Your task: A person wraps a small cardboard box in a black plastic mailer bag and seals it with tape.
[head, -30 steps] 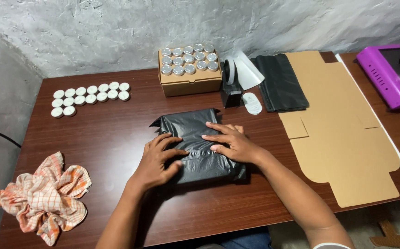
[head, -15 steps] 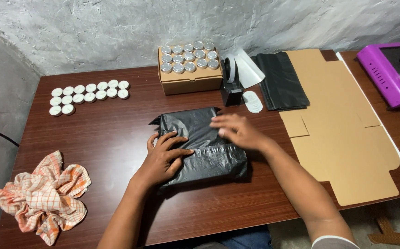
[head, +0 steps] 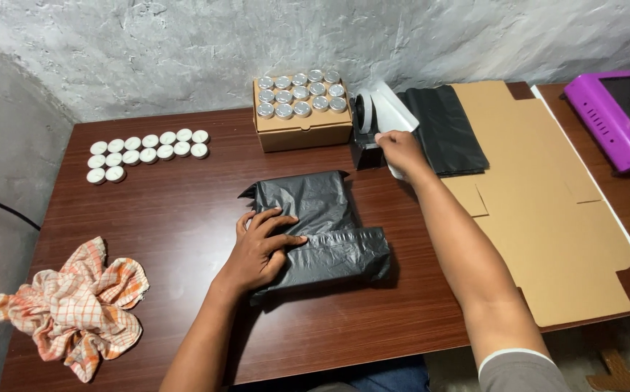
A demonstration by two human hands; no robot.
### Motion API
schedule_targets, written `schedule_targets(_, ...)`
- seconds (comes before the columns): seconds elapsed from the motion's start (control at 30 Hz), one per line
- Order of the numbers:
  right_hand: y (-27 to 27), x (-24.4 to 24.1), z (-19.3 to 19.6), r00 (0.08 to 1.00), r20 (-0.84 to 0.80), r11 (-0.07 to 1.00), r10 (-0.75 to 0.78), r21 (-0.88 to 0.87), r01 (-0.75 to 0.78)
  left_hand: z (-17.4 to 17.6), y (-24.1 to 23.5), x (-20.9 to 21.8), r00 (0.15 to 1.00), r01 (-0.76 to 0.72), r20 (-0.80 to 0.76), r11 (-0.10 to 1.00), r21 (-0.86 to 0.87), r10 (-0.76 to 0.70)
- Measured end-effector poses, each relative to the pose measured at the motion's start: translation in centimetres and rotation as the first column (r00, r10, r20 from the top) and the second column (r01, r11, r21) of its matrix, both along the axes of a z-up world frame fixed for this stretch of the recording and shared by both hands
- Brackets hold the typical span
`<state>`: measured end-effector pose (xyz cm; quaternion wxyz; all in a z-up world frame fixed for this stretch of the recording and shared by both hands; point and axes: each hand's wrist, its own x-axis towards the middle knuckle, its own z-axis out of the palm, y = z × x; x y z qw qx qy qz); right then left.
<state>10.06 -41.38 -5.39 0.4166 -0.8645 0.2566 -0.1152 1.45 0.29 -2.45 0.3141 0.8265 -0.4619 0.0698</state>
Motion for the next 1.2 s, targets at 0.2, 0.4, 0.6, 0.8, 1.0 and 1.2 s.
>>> schedule_targets(0.2,1.1,0.0,1.6,0.997,-0.022,0.959,-0.075,0.274,0.078,0.4,-0.2,-0.3,1.000,-0.016,0.016,0.999,-0.044,0.017)
schedule_targets(0.4,4.7,-3.0,5.9,0.990,0.063,0.916,-0.123,0.392,0.089,1.4,-0.2,-0.6,0.999,-0.030,-0.044,0.999,-0.031,0.028)
schedule_targets(0.6,8.2,-6.1,11.1,0.987,0.061,0.843,-0.149,0.529,0.095,1.3,-0.2,-0.5,0.998,-0.036,-0.042,0.999,-0.009,0.035)
schedule_targets(0.8,5.6,-4.2,6.7,0.979,0.138,0.816,-0.153,0.576,0.047,1.3,-0.2,-0.6,0.997,-0.044,-0.057,0.999,-0.014,0.043)
schedule_targets(1.0,4.1,-3.1,3.4,0.953,0.238,0.789,-0.189,0.614,0.003,1.3,-0.2,-0.7,0.997,-0.048,-0.058,0.999,-0.018,0.047)
schedule_targets(1.2,4.2,-3.9,2.4,0.963,0.182,0.816,-0.196,0.575,0.058,1.5,-0.2,-0.7,0.997,-0.047,-0.068,0.999,-0.026,0.045)
